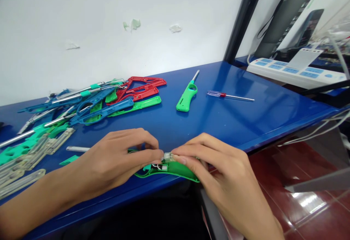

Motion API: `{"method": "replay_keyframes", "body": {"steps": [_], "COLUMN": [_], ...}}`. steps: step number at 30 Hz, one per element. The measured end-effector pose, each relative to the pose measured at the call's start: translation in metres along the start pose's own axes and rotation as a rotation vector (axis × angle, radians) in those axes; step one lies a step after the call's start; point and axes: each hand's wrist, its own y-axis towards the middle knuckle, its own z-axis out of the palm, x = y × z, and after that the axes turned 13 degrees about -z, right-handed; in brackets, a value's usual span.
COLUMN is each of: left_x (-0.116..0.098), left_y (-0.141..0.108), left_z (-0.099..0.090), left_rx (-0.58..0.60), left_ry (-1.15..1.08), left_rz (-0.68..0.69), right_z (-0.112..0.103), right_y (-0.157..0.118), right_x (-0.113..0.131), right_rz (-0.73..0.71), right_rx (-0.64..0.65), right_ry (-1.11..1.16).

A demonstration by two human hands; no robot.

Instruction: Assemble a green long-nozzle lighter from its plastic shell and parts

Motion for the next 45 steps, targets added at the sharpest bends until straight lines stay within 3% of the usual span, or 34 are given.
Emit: {"method": "replay_keyframes", "body": {"steps": [14, 21, 45], "left_x": [-0.001, -0.002, -0.011], "left_y": [0.0, 0.002, 0.0], "left_z": [-0.007, -0.008, -0.014], "left_rx": [0.049, 0.053, 0.105], "left_ry": [-0.025, -0.017, -0.184], "left_rz": [0.0, 0.0, -0.104], "right_z": [-0.002, -0.007, -0.004], "right_y": [0.0, -0.013, -0.013], "right_x": [0.005, 0.01, 0.007], "right_rz": [0.002, -0.041, -0.05], "right_rx": [0.045, 0.205, 0.168], "right_ry": [-0.029, -0.222, -0.196]}}
